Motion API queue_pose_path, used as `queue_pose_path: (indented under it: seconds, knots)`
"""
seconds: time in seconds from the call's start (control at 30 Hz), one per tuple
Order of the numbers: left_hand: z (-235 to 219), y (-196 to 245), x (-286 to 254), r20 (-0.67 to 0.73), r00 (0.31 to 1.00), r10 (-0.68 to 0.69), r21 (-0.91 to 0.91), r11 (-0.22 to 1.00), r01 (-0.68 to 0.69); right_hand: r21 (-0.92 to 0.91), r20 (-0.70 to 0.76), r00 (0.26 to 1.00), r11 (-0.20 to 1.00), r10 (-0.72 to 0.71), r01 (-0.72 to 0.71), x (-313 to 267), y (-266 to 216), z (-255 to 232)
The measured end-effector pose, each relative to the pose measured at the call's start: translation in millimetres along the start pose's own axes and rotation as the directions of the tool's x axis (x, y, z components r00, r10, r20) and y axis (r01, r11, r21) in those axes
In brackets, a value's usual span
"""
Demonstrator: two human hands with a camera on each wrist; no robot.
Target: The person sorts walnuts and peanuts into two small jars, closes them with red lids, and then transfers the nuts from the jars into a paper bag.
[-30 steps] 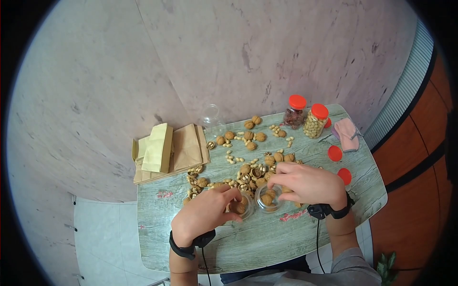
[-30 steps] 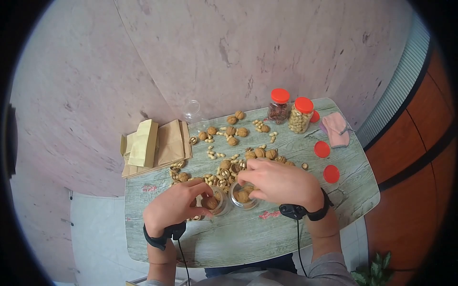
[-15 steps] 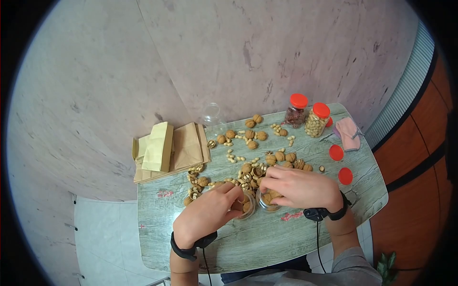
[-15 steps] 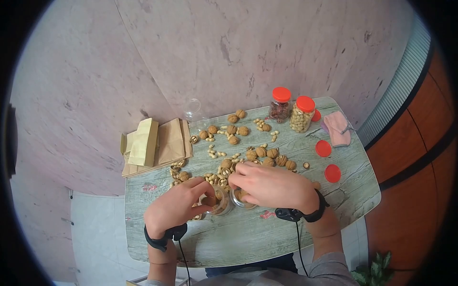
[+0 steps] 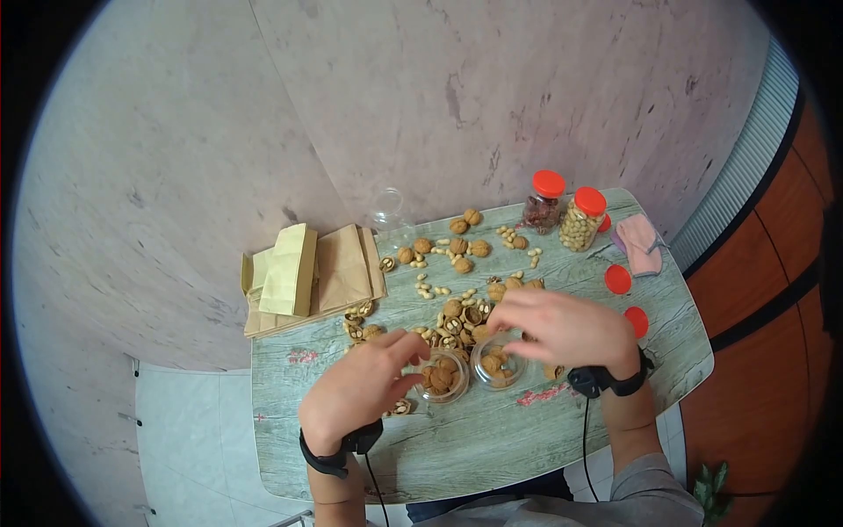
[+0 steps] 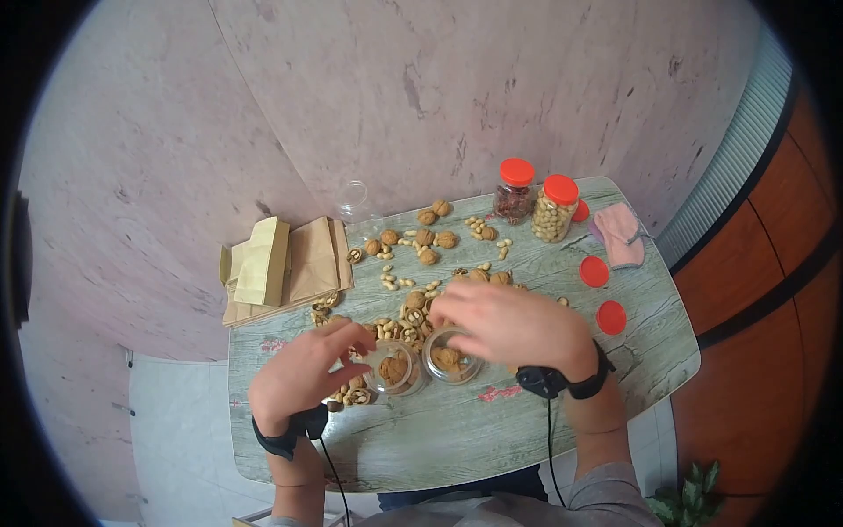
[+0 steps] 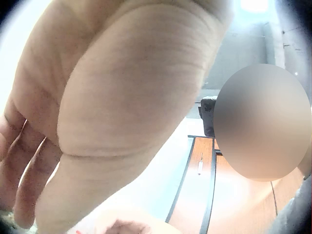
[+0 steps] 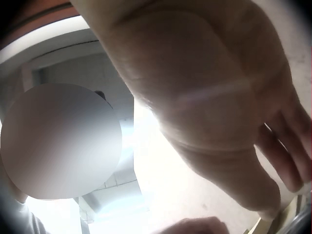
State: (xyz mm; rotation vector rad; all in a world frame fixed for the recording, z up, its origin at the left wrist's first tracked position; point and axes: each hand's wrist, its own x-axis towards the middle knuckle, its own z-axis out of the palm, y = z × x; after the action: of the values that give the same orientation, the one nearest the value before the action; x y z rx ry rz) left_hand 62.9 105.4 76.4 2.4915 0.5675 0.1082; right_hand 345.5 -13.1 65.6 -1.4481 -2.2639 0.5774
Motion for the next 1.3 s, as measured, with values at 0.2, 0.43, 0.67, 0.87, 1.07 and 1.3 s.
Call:
queue_pose_path:
  seconds: [0.2,0.43,0.67,0.87,1.07,1.3]
  knots:
    - [-8.7,-23.4,5.2,-0.08,0.989,-0.125,-0.046,0.991,0.122,0.026,-0.109,0.958,0.964,0.265,-0.264,4.7,34.4,-16.2]
    - [-2.4,-76.1,36.0,-0.126,0.964,-0.233,0.011,0.972,0.236,-0.079,-0.123,0.944,0.945,0.306,-0.317,60.9,106.7,22.4]
    - [34.4,-151.1,138.4,-0.221,0.975,-0.025,0.2,0.977,0.07,-0.202,-0.082,0.826,0.802,0.558,-0.562,121.4,160.3,35.8]
    - [69.3,-172.5,188.5,-0.243,0.97,0.021,0.651,0.745,0.147,-0.204,-0.071,0.824,0.8,0.562,-0.564,134.0,187.4,46.7]
    - [76.9,-181.3,190.1,-0.311,0.945,0.105,0.686,0.712,0.147,-0.13,-0.059,0.857,0.847,0.512,-0.515,130.6,176.2,40.4]
    - [77.2,-165.1,205.1,-0.316,0.949,0.027,0.497,0.856,0.141,-0.24,0.048,0.906,0.886,0.42,-0.397,128.2,156.3,54.5]
